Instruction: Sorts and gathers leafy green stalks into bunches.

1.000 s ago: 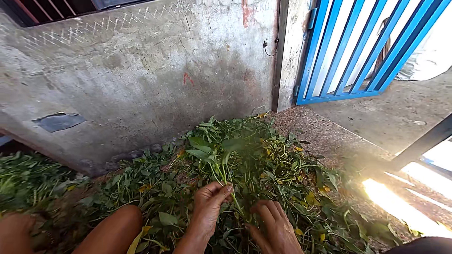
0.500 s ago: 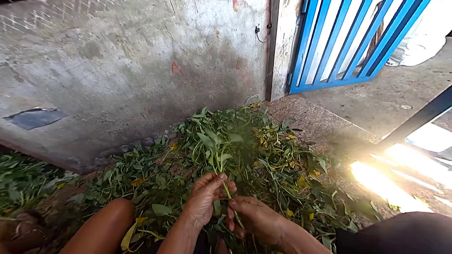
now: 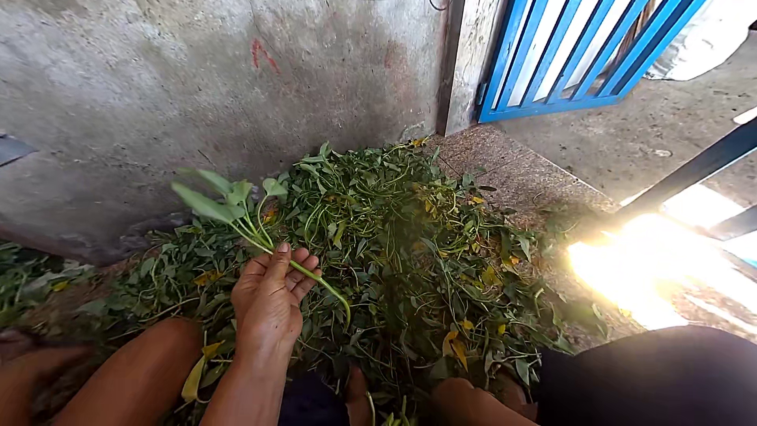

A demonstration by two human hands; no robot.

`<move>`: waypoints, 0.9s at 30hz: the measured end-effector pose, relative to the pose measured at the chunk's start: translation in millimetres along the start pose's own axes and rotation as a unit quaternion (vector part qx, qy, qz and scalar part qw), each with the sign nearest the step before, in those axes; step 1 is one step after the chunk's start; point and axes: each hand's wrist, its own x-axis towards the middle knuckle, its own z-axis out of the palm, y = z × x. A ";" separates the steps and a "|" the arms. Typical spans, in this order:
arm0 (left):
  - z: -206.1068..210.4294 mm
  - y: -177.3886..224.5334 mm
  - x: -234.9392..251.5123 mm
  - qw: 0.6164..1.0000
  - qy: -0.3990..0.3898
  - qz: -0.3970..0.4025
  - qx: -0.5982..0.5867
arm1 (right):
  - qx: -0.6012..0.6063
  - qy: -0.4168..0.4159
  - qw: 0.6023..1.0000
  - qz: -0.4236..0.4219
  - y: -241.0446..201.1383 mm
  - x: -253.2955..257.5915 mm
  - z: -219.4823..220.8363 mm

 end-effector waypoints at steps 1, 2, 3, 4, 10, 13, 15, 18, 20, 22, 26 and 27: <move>0.3 0.1 -1.0 1.000 -0.003 -0.008 0.005 | 0.006 0.008 1.000 0.018 -2.9 -2.3 -2.8; 0.2 0.0 -1.8 1.000 -0.007 -0.017 0.009 | 0.021 0.032 0.999 0.032 -4.6 -4.0 -8.3; -0.4 -0.6 -2.0 1.000 -0.013 -0.025 0.011 | 0.035 0.065 0.996 0.047 -6.0 -4.0 -15.3; -1.2 -1.3 -1.4 0.999 -0.019 -0.030 0.012 | 0.045 0.099 0.992 0.057 -7.3 -2.3 -23.4; -6.1 -7.5 -4.7 0.998 -0.036 -0.039 0.019 | 0.122 0.112 0.985 0.037 -3.2 71.6 -14.6; -8.6 -6.9 -7.3 0.998 -0.033 -0.044 0.016 | 0.271 0.138 0.950 -0.070 18.7 108.0 -7.6; -11.1 -4.8 -8.4 0.998 -0.031 -0.046 0.018 | 0.410 0.143 0.891 -0.132 25.9 98.8 -21.5; -10.8 -3.2 -7.7 0.998 -0.038 -0.040 0.018 | 0.487 0.128 0.848 -0.167 33.6 71.2 -55.6; -8.8 -2.8 -8.1 0.998 -0.042 -0.037 0.020 | 0.489 0.104 0.848 -0.175 38.1 57.4 -76.0; -7.4 -2.7 -9.5 0.998 -0.044 -0.036 0.022 | 0.493 0.081 0.844 -0.194 40.7 49.3 -88.3; -7.6 -4.8 -9.4 0.998 -0.049 -0.029 0.024 | 0.479 0.104 0.839 -0.237 46.3 42.6 -93.0; -7.8 -5.3 -9.2 0.998 -0.048 -0.023 0.026 | 0.453 0.134 0.847 -0.244 46.1 43.4 -89.8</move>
